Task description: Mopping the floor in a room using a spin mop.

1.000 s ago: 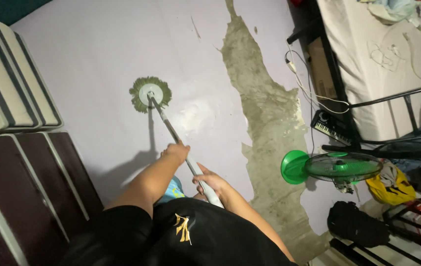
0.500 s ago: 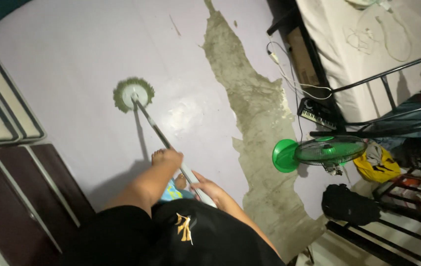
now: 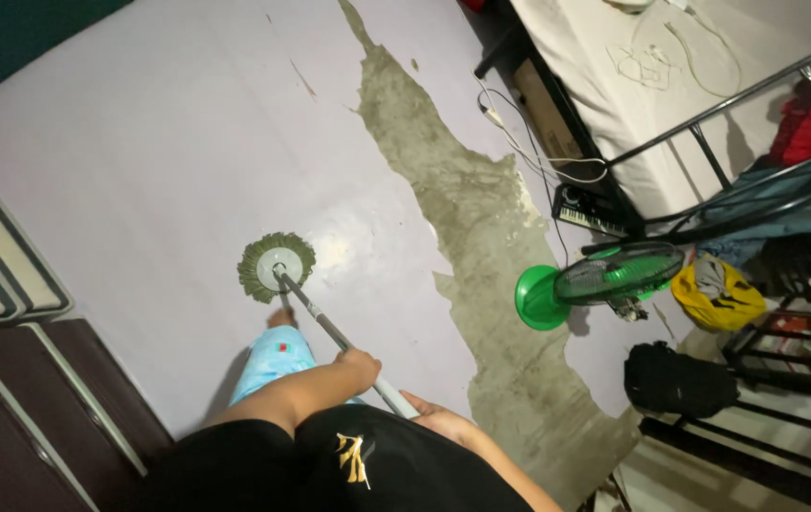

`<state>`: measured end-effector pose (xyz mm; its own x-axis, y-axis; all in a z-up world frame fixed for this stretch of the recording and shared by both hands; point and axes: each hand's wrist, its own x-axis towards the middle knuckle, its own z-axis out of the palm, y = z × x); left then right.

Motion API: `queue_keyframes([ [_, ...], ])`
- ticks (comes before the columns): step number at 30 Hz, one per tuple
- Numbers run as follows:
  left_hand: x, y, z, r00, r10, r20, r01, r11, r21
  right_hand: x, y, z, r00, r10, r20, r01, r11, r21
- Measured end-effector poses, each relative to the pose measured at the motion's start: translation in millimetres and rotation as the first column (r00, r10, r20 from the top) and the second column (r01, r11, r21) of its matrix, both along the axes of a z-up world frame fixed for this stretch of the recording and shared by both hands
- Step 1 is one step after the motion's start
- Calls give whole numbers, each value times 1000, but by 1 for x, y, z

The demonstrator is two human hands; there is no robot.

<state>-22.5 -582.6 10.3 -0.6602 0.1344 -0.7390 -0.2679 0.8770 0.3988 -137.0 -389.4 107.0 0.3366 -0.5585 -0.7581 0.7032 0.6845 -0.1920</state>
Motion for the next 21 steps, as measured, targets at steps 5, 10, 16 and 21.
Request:
queue_keyframes([
  [5, 11, -32, -26, 997, 30, -76, -34, 998, -50, 7, -39, -17, 1000, 23, -9, -23, 999, -22],
  [10, 21, -99, -36, 996, -48, -73, 44, 997, -63, 19, -107, -21, 998, 15, -66, -9, 997, 79],
  [16, 68, -198, -58, 983, 115, -144, -130, 987, -96, 51, -198, -64, 995, 73, -71, -76, 996, -43],
  [21, 119, -280, -57, 809, 575, -122, -587, 804, -101, 108, -294, -76, 957, 173, -231, -183, 983, -25],
])
